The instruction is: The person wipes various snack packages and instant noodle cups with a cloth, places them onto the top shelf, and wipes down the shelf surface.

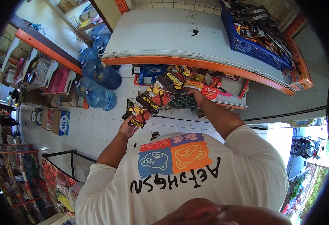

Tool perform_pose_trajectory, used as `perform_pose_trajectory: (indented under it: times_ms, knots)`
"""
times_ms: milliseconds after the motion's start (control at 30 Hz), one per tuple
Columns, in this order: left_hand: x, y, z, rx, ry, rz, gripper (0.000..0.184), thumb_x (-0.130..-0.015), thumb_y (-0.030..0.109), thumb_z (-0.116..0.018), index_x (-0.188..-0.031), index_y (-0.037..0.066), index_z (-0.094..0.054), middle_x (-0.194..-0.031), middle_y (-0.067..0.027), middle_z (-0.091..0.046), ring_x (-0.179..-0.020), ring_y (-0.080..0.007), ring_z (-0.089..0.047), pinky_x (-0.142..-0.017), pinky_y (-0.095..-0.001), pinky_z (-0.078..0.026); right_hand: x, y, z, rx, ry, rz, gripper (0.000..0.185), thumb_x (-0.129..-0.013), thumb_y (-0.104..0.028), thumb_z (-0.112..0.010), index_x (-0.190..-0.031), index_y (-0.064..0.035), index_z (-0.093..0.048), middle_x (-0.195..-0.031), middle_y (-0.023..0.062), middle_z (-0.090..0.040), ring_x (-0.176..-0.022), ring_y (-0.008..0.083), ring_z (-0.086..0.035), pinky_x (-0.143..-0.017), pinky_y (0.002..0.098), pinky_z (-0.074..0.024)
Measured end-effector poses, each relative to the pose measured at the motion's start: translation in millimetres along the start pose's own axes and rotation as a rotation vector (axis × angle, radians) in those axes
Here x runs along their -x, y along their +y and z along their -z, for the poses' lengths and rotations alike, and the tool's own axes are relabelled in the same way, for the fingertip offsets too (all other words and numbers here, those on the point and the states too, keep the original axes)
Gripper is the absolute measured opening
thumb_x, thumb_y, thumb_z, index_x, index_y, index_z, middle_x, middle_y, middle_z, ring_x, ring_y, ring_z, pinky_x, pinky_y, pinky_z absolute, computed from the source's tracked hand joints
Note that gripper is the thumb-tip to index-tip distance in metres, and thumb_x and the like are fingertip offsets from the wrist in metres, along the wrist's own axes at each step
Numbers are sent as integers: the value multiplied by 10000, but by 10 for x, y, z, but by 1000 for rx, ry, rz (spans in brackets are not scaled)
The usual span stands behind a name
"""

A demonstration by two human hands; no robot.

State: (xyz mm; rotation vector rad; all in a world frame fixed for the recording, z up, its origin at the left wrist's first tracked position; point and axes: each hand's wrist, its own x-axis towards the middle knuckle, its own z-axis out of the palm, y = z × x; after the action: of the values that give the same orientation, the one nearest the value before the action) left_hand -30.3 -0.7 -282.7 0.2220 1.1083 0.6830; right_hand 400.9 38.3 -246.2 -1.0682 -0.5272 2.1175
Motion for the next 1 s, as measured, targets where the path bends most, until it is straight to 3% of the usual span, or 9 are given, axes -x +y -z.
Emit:
perform_pose_trajectory:
  times_ms: [133,200,333,367,467,567,767,900,1000]
  knots:
    - [-48,66,23,19,-71,43,468,-825,357,-692,-1233,245,-492,-1281,15,-499,-1188,-240,-443,-992,-446,-332,206,-243,-465,-134,185,18,730,-839,-529,-568,-1443,-157,-394,-1521,160,-278,-1401,273,-250,-1130,416,-193]
    - [-40,83,4,-199,89,157,464,-834,367,-683,-1239,248,-490,-1303,9,-497,-1198,-264,-449,-993,-478,-320,10,-290,-499,377,373,89,856,-838,-669,-517,-1494,-170,-283,-1552,147,-218,-1418,260,-227,-1134,397,-185]
    - [-100,105,-229,-316,264,172,705,-834,330,-704,-1398,324,-280,-1411,8,-392,-1223,-313,-438,-950,-526,-346,-349,-340,-442,539,288,374,791,-877,-530,-586,-1482,-110,-295,-1539,143,-255,-1425,257,-210,-1136,354,-178]
    - [-176,101,-270,-305,309,67,877,-827,312,-719,-1459,388,-115,-1463,3,-325,-1249,-326,-414,-936,-537,-354,-374,-383,-473,568,380,413,683,-899,-506,-574,-1426,-106,-404,-1416,151,-451,-1301,246,-431,-1068,346,-334]
    - [-186,369,-560,-392,79,31,888,-826,335,-713,-1480,388,-115,-1487,-12,-296,-1280,-330,-387,-948,-536,-344,-299,-601,-512,-37,144,153,628,-904,-566,-529,-1338,-112,-516,-1221,121,-616,-1098,220,-600,-937,357,-467]
    - [-103,596,-984,-442,-103,101,756,-864,338,-670,-1471,331,-219,-1449,-38,-354,-1294,-318,-365,-975,-512,-328,-493,-580,-322,-85,248,61,623,-891,-608,-516,-1236,-93,-586,-1066,81,-681,-935,184,-657,-816,338,-527]
    - [-289,1052,-1617,-653,92,-413,773,-824,419,-681,-1437,131,-309,-1214,-64,-545,-1067,-205,-477,-897,-435,-376,-487,-359,-607,165,329,-71,457,-878,-473,-615,-1144,-102,-634,-1044,83,-686,-891,192,-668,-771,322,-535]
    - [-612,1217,-1843,-876,59,-422,906,-761,472,-737,-1435,71,-283,-1389,-210,-407,-1231,-306,-462,-876,-522,-458,-476,-151,-690,174,203,-81,395,-869,-387,-640,-1135,-95,-647,-1088,99,-672,-959,202,-635,-855,346,-490]
    - [-415,1264,-2285,-938,16,-172,859,-774,486,-728,-1411,119,-284,-1406,-165,-384,-1297,-319,-392,-852,-610,-470,-414,-54,-762,512,223,92,413,-881,-388,-626,-1153,-77,-646,-1124,116,-651,-1015,202,-596,-905,335,-441]
